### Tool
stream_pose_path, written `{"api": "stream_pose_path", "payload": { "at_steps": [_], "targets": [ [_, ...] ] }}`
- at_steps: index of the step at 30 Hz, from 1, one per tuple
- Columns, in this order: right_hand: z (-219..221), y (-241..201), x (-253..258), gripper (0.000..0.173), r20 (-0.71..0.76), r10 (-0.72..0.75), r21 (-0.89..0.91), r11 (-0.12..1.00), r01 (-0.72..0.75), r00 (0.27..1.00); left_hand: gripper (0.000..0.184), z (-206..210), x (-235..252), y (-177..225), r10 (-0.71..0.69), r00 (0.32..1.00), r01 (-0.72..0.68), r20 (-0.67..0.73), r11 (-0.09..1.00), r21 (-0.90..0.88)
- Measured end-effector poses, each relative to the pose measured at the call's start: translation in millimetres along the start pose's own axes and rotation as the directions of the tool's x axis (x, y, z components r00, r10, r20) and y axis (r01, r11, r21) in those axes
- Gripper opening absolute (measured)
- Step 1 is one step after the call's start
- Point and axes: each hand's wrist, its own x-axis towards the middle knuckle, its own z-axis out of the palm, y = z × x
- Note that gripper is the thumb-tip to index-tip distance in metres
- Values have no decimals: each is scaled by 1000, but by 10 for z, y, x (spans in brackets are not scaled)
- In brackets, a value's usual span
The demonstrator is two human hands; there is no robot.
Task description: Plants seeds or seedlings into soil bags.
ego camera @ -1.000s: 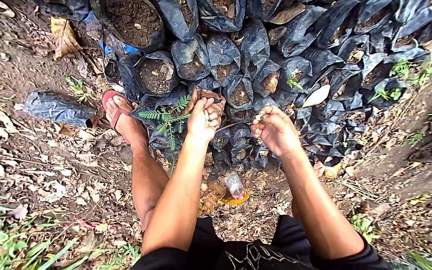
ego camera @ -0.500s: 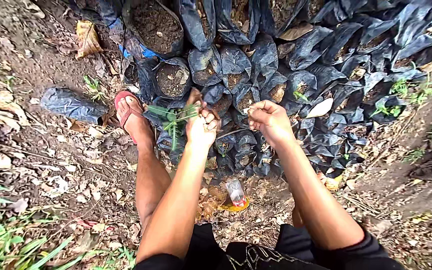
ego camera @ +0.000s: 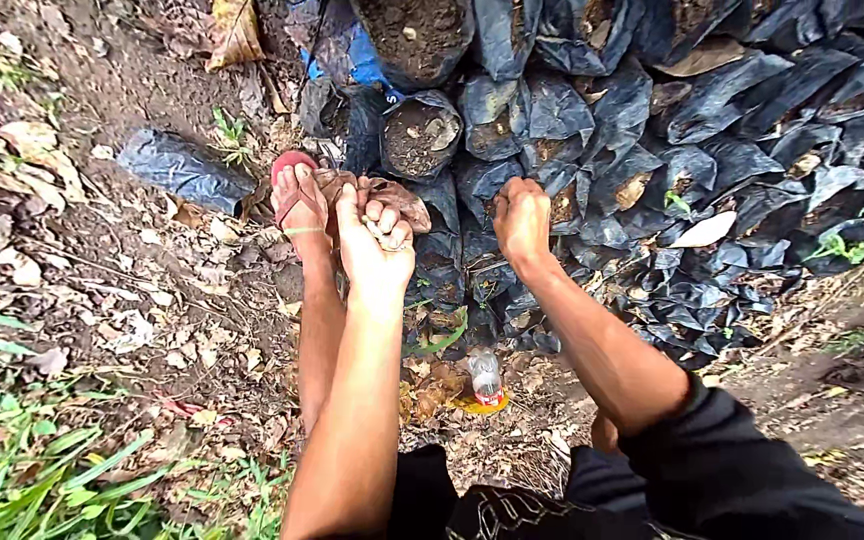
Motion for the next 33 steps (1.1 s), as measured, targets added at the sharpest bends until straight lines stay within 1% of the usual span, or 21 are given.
{"api": "stream_pose_path", "payload": {
  "at_steps": [3,5,7,9,10,11,12,13,15,17,19,21,22,23,25,26,27,29,31,33],
  "targets": [
    [19,-46,78,11,17,5,-66,998,-4,1000,30,-14,1,99,-5,999,5,-46,1000,6],
    [-81,-56,112,14,74,12,-47,999,-9,997,29,-65,36,202,55,998,-55,-42,998,6],
    [-243,-22,130,22,188,36,16,999,-40,981,30,-180,117,395,161,986,-161,-31,987,6],
    [-436,22,113,31,352,110,169,969,-178,929,38,-268,154,588,264,959,-268,-101,963,-35],
    [-525,44,58,35,413,133,294,917,-269,901,41,-295,151,646,277,949,-287,-153,957,-45],
    [-607,49,-26,36,450,136,437,828,-351,883,44,-311,145,667,275,942,-290,-192,956,-54],
    [-684,32,-120,37,475,127,559,721,-410,871,46,-310,129,662,259,945,-275,-199,960,-53],
    [-757,-3,-206,37,496,113,639,623,-450,861,48,-286,120,639,235,955,-247,-181,968,-49],
    [-869,-51,-349,35,548,72,705,496,-507,833,47,-234,127,554,170,979,-176,-116,983,-49],
    [-856,-71,-410,29,584,34,741,385,-550,811,44,-218,134,513,153,985,-157,-84,987,-41],
    [-800,-97,-421,24,599,-22,766,305,-566,800,44,-242,141,590,192,976,-197,-99,979,-42],
    [-746,-130,-427,24,593,-75,788,258,-559,802,44,-309,136,753,291,944,-300,-158,953,-38],
    [-719,-152,-428,24,581,-88,797,264,-544,809,45,-350,137,850,352,917,-363,-189,931,-28],
    [-692,-175,-429,23,568,-91,800,292,-524,818,45,-375,130,944,407,886,-419,-222,908,-9],
    [-632,-231,-434,22,536,-76,797,374,-475,841,44,-325,69,1088,476,827,-489,-299,872,37],
    [-600,-265,-439,22,518,-71,797,401,-451,853,44,-297,48,1126,492,810,-505,-318,862,46],
    [-560,-303,-446,22,497,-72,800,423,-425,865,45,-287,41,1145,498,807,-509,-316,859,54],
    [-490,-387,-451,20,495,-92,789,464,-403,864,49,-311,68,1153,487,827,-494,-281,868,52],
    [-428,-460,-463,19,517,-124,790,449,-417,847,50,-316,69,1145,447,852,-454,-273,890,42],
    [-369,-501,-474,21,532,-177,810,392,-436,828,49,-303,71,1141,401,874,-418,-277,909,-3]
  ]
}}
